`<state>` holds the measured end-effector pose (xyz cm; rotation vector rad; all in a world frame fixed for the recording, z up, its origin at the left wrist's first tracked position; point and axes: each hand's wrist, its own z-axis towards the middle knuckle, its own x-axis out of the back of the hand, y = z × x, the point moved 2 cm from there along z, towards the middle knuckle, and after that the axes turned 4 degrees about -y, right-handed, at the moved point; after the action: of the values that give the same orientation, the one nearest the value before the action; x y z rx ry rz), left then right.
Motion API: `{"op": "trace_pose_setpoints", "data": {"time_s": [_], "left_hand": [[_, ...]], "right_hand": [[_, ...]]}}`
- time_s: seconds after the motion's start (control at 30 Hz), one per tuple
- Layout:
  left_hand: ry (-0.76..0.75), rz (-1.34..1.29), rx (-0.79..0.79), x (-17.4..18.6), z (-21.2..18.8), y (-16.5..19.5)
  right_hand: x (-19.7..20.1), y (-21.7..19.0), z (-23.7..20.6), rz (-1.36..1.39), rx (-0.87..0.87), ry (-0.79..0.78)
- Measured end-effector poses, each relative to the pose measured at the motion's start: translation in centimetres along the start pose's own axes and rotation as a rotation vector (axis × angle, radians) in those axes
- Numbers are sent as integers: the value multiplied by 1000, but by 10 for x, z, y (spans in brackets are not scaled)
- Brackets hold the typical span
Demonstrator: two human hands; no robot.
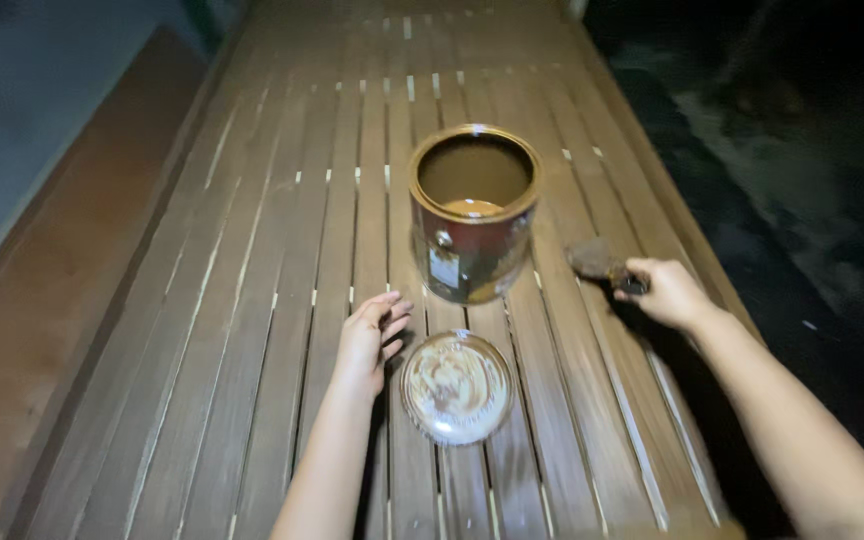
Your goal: The person applies brown wood stain to slatted wooden furniture using a brush, coating the frame edges and tabletop slats, then rubs the stained surface by hand to work the finish into the wood. A can of stain and its lid rest on the furniture while they work.
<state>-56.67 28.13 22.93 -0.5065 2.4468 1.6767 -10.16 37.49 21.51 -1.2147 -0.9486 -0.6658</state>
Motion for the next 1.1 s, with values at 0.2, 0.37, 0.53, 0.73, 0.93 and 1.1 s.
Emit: {"op": "trace_pose_setpoints", "data": {"time_s": [0.2, 0.37, 0.53, 0.73, 0.93, 1.1], "left_hand": [[-117, 7, 20, -7, -27, -15], [-214, 8, 18, -19, -41, -26], [-327, 2, 22, -49, -57, -30], [-338, 71, 75, -73, -65, -27], [-264, 65, 48, -59, -34, -14], [-127, 53, 57, -28, 1, -1]], "right_hand": [[31, -42, -168, -45, -169, -168], [63, -88, -269, 54, -279, -270], [92, -100, -310, -25, -506, -466], [110, -61, -264, 130, -372, -518], [65, -14, -139, 292, -221, -631], [31, 8, -27, 224, -99, -732]]}}
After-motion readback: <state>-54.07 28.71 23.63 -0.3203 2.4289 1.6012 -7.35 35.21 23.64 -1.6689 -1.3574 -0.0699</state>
